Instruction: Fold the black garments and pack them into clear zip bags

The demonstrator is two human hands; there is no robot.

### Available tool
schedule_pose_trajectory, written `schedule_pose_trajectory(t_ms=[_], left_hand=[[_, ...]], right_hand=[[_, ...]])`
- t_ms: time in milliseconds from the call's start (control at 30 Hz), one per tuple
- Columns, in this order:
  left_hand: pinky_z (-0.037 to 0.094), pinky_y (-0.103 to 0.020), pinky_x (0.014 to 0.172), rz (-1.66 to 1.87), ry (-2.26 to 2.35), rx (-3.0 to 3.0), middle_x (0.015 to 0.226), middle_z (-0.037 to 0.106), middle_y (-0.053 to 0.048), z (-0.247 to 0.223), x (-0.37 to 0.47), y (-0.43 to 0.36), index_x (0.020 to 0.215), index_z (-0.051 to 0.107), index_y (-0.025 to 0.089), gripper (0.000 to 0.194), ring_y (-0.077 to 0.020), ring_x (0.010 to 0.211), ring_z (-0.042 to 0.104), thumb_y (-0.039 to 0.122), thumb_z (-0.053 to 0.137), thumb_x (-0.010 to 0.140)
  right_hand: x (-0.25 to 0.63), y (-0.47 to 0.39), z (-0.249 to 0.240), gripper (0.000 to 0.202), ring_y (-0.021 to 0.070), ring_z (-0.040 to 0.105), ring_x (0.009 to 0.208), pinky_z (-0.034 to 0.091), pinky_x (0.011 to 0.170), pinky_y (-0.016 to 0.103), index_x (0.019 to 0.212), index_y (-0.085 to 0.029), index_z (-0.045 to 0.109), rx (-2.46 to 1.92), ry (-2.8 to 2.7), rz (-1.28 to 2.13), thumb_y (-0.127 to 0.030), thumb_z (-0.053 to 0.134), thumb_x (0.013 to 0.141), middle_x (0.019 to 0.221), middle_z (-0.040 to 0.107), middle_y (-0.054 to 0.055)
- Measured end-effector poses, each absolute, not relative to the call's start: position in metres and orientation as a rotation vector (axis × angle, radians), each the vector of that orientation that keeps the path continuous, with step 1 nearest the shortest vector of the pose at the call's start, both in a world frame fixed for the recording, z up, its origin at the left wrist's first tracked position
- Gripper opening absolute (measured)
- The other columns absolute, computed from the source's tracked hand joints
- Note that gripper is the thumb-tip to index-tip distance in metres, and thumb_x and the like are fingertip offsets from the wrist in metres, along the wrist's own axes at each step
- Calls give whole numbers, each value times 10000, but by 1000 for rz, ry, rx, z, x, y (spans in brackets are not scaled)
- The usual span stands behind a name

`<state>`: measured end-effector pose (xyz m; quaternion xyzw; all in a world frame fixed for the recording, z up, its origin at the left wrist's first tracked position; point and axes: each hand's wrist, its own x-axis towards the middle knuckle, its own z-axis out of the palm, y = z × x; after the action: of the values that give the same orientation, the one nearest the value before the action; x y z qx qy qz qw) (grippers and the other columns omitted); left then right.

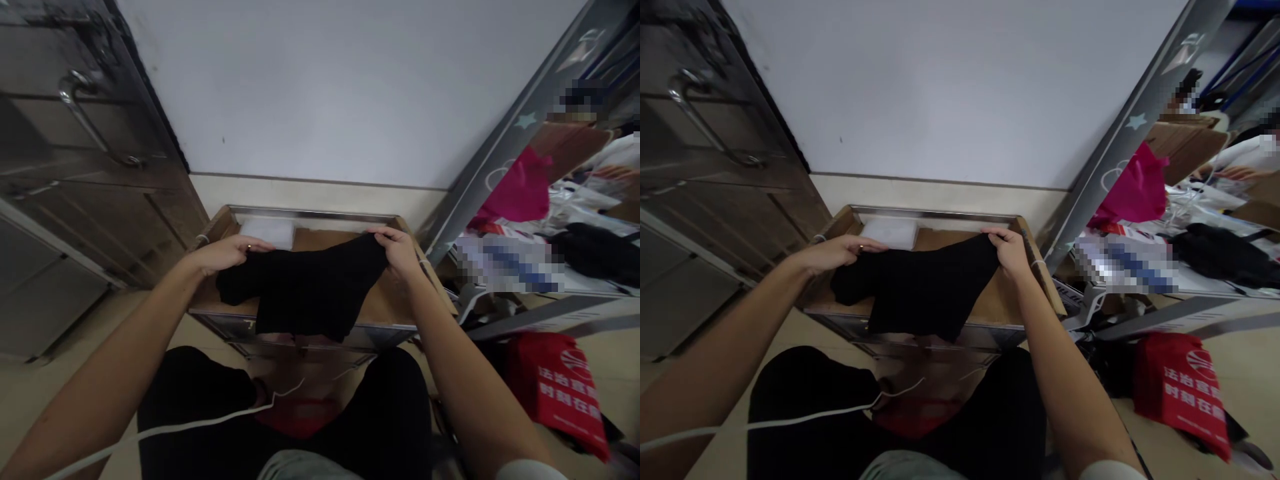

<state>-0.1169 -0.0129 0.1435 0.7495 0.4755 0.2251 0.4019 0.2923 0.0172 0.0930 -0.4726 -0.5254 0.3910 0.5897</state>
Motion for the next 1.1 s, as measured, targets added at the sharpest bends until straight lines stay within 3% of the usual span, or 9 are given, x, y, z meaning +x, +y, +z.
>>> schedule_pose_trajectory(t_ms=[100,267,333,433,633,733,900,1033,1100], left_hand=[[589,-350,837,488,1162,1840,1107,760,-49,148,-122,-32,1059,785,298,571,-250,1009,712,143,563,556],[591,-328,648,618,1281,1473,868,769,-61,130,-106,-50,853,796,245,236,-255,785,728,358,736,654],[584,-321,639,603,1249,1413,868,767,-59,119,-102,-50,867,793,238,281,-250,775,724,408,787,644],[590,-339,694,539,1186,1426,961,772,-63,107,-104,-45,988,795,249,344,-246,816,726,338,799,655],[500,-439,1061,858,1152,1633,1396,634,-65,118,-121,-54,1265,709,292,528,-296,1278,591,252,740,740],[534,-438,1036,915,1073,1605,1434,606,-79,139,-129,-78,1429,581,285,705,-327,1268,601,285,770,749],[618,-390,902,974,1132,1608,1339,667,-77,162,-147,-104,1494,503,308,812,-327,1167,665,299,805,739],[615,-382,896,1007,1180,1555,1333,669,-82,142,-159,-79,1477,526,286,818,-309,1143,674,233,795,707],[599,-393,923,977,1199,1509,1347,662,-89,121,-162,-60,1459,548,264,824,-301,1152,667,183,776,671]], right_hand=[[283,10,104,251,217,665,766,512,746,389,917,-229,796,-1049,-1273,967,-359,761,705,820,752,38],[268,2,117,211,233,689,844,533,816,417,906,-252,806,-955,-1313,990,-344,769,720,893,775,37],[266,-1,122,197,231,697,842,539,818,418,903,-256,810,-931,-1333,1018,-334,775,725,893,782,37],[270,-6,128,180,235,708,834,552,792,414,888,-257,812,-917,-1352,1024,-328,784,724,890,788,43],[282,-16,144,242,209,728,794,574,745,360,946,-238,803,-976,-1325,1091,-331,811,723,875,793,39],[284,-27,155,279,197,731,762,578,715,330,969,-227,800,-1011,-1297,1164,-321,827,708,868,794,37],[276,-26,161,299,201,730,776,576,723,330,997,-229,799,-1014,-1300,1200,-314,818,711,893,795,44],[250,14,130,214,189,703,851,547,807,329,936,-220,805,-1028,-1425,1040,-282,741,741,922,788,30],[236,38,104,163,183,683,802,539,803,336,856,-212,805,-1102,-1502,956,-248,691,745,837,773,17]])
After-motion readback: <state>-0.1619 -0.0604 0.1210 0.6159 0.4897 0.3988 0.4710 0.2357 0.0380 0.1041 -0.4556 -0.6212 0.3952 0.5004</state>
